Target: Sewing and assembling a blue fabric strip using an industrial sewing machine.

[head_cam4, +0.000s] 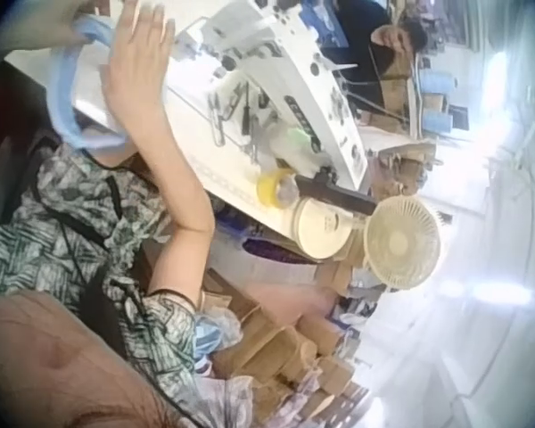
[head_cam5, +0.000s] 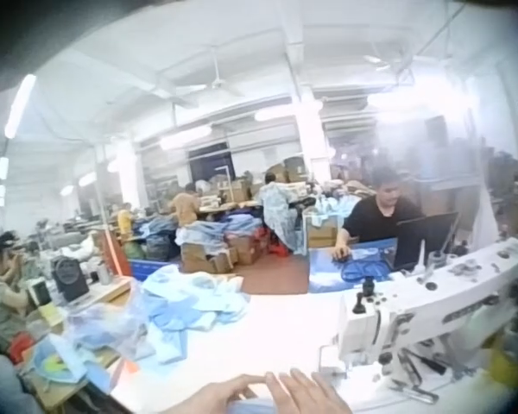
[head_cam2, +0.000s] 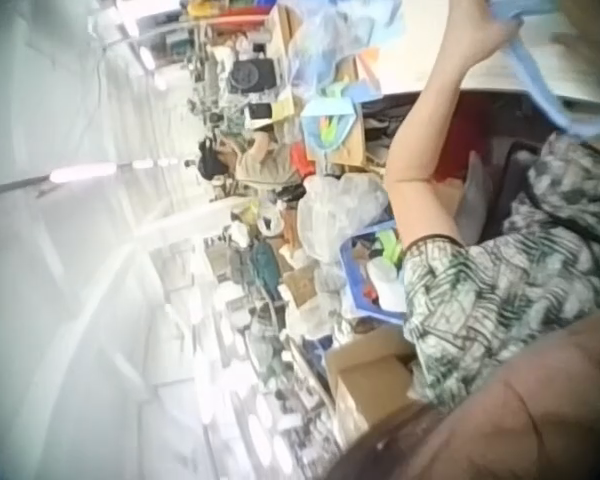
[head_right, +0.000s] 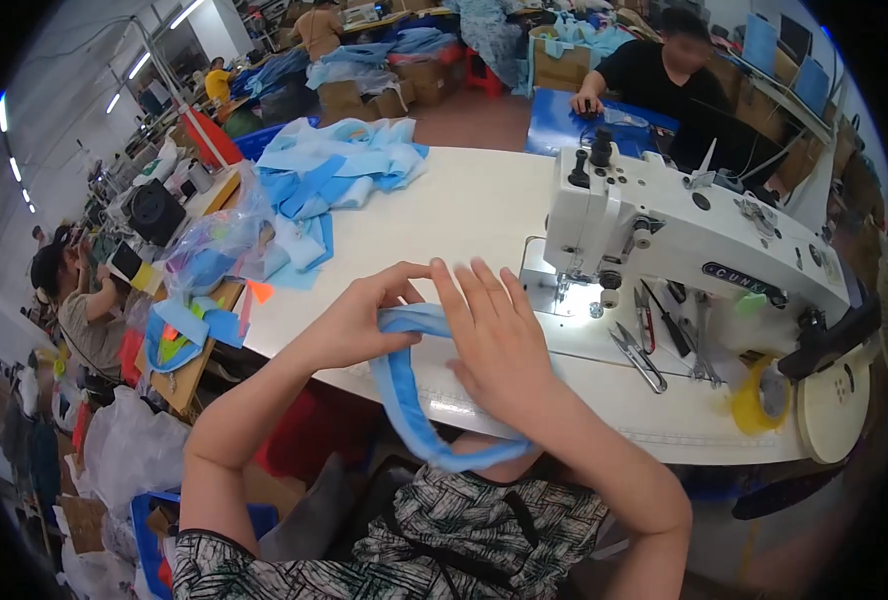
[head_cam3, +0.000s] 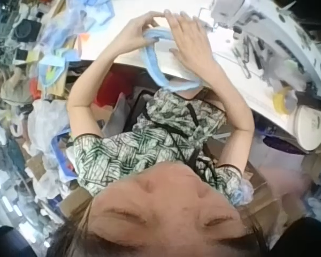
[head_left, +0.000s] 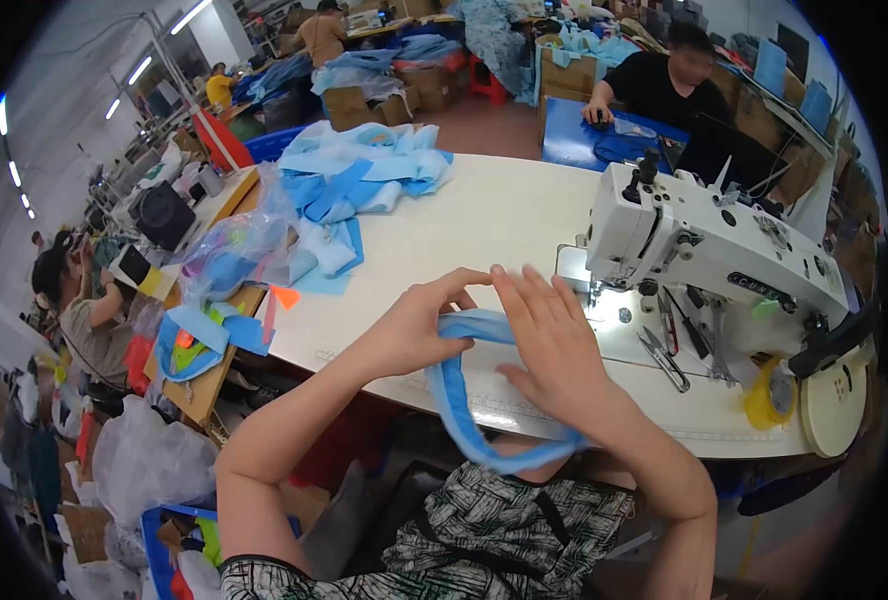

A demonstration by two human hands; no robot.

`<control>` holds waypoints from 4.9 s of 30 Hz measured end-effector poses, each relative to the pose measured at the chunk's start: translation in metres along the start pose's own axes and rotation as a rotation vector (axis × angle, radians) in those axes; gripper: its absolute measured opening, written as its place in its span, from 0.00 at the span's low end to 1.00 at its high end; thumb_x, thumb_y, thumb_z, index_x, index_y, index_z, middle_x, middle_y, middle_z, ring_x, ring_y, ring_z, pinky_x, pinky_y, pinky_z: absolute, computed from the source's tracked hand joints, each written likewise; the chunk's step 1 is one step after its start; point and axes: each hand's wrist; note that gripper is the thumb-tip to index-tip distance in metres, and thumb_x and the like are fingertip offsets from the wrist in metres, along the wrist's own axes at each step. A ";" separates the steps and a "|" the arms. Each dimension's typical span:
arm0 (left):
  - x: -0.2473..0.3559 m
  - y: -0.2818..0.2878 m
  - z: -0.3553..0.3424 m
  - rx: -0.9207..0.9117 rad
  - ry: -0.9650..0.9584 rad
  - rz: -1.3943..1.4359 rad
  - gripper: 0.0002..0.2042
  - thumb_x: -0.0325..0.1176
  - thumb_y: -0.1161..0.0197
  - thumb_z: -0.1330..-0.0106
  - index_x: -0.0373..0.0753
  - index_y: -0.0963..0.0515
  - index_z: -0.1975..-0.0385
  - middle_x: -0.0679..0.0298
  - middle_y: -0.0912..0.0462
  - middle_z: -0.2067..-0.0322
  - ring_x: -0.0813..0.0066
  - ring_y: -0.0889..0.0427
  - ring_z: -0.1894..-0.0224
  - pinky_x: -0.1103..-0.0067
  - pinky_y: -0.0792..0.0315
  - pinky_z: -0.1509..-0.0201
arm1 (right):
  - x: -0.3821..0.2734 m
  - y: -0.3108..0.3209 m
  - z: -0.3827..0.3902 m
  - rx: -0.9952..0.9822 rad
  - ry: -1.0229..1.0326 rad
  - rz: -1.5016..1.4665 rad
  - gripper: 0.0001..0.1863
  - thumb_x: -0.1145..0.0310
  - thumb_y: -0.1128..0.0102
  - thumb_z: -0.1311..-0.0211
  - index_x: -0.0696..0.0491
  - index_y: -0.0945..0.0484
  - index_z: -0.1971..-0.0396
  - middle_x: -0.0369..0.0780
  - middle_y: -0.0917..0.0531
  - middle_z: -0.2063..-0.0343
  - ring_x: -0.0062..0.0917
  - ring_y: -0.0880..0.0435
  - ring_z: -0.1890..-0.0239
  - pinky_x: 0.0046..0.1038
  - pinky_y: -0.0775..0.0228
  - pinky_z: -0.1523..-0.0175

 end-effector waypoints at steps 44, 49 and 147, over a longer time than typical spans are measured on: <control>0.037 -0.053 -0.006 0.135 -0.500 -0.043 0.19 0.21 0.32 0.43 0.42 0.13 0.50 0.60 0.16 0.60 0.70 0.18 0.61 0.77 0.26 0.61 | -0.051 0.094 0.062 0.309 0.421 -0.227 0.19 0.60 0.26 0.41 0.39 0.14 0.48 0.30 0.14 0.46 0.27 0.21 0.46 0.27 0.23 0.48; 0.027 -0.017 -0.028 0.546 -0.588 -0.133 0.21 0.15 0.33 0.44 0.43 0.11 0.51 0.65 0.18 0.59 0.79 0.21 0.64 0.83 0.33 0.69 | -0.023 0.039 0.111 0.080 0.393 0.072 0.24 0.63 0.32 0.34 0.35 0.22 0.39 0.28 0.22 0.35 0.26 0.24 0.34 0.37 0.31 0.30; -0.023 -0.094 -0.071 0.185 0.486 0.769 0.12 0.26 0.38 0.24 0.26 0.21 0.46 0.54 0.11 0.54 0.66 0.11 0.55 0.72 0.16 0.48 | -0.086 -0.041 0.172 0.161 -0.602 -0.966 0.02 0.75 0.31 0.34 0.57 0.15 0.65 0.43 0.13 0.62 0.34 0.15 0.57 0.31 0.23 0.48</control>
Point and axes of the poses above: each hand's wrist, its own z-axis away from the middle knuckle, its own y-axis out of the back of the hand, x = y × z
